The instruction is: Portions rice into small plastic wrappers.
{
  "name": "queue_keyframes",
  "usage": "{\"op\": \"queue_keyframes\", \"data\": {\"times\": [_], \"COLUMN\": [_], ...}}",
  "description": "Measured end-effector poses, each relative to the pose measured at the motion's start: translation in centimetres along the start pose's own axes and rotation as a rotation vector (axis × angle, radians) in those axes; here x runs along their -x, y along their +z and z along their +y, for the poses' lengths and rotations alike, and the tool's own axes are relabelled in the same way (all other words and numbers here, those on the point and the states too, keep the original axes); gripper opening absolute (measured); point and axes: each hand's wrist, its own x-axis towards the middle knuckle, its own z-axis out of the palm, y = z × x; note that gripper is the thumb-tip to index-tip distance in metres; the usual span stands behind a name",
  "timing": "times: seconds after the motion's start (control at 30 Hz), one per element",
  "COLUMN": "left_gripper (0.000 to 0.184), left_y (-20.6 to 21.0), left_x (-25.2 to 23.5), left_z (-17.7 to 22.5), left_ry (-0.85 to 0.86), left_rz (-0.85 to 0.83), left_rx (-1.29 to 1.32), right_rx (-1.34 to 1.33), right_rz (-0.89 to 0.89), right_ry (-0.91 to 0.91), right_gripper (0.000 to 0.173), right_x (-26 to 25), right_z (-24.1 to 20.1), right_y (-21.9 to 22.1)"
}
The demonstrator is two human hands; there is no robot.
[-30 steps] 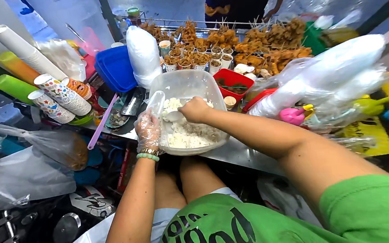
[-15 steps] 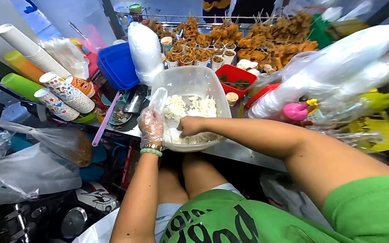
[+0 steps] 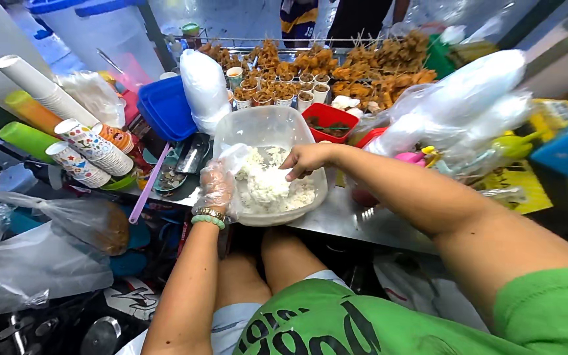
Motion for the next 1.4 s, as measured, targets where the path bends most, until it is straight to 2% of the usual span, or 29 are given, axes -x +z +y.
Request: {"op": "queue_keyframes", "data": {"times": [0.13, 0.23, 0.33, 0.43, 0.57, 0.7, 0.77, 0.93, 1.03, 1.1, 1.2, 1.27, 1.33, 1.4], "left_gripper": [0.056, 0.072, 0.086, 0.089, 0.078, 0.063, 0.059, 0.055, 0.054, 0.049, 0.051, 0.05, 0.042, 0.04], "left_y": [-0.9, 0.4, 1.4, 1.8, 2.7, 2.6, 2.4, 2.0, 2.6, 2.0, 1.9, 1.1, 0.0, -0.5], "left_x": [-0.1, -0.1, 0.3, 0.7, 0.2, -0.6, -0.6, 0.4, -0.2, -0.2, 0.0, 0.3, 0.9, 0.5], "left_z": [2.1, 3.2, 4.1, 4.9, 5.3, 4.4, 4.4, 6.6, 5.3, 5.4, 5.3, 5.7, 6.7, 6.6], "left_ry": [0.176, 0.252, 0.206, 0.11, 0.017, -0.204, -0.254, -0.198, -0.241, -0.249, -0.239, -0.238, -0.209, -0.191], "left_rz": [-0.176, -0.191, -0.183, -0.166, -0.165, -0.261, -0.281, -0.303, -0.342, -0.351, -0.346, -0.351, -0.343, -0.345], "left_rx": [0.034, 0.076, 0.124, 0.193, 0.167, 0.212, 0.229, 0.194, 0.259, 0.305, 0.449, 0.531, 0.609, 0.553], "right_rx": [0.043, 0.114, 0.23, 0.356, 0.686, 1.053, 1.066, 1.022, 1.042, 1.053, 1.086, 1.113, 1.115, 1.09], "right_rz": [0.035, 0.08, 0.166, 0.217, 0.183, 0.151, 0.203, 0.217, 0.182, 0.177, 0.165, 0.163, 0.178, 0.196], "right_ry": [0.037, 0.145, 0.231, 0.252, 0.277, 0.248, 0.223, 0.23, 0.254, 0.257, 0.26, 0.267, 0.257, 0.243], "right_gripper": [0.023, 0.021, 0.025, 0.022, 0.016, 0.017, 0.016, 0.017, 0.016, 0.017, 0.019, 0.019, 0.021, 0.022], "right_x": [1.6, 1.1, 0.2, 0.6, 0.1, -1.0, -0.6, -0.6, -0.6, -0.3, 0.0, 0.3, 0.8, 1.5], "right_z": [-0.5, -1.7, -3.7, -7.3, -11.3, -11.7, -12.0, -12.6, -12.9, -13.3, -13.7, -14.1, -14.5, -14.6], "right_y": [-2.2, -2.7, -2.2, -0.9, 1.6, 2.9, 3.2, 4.1, 4.0, 3.5, 3.1, 2.8, 2.5, 2.3]}}
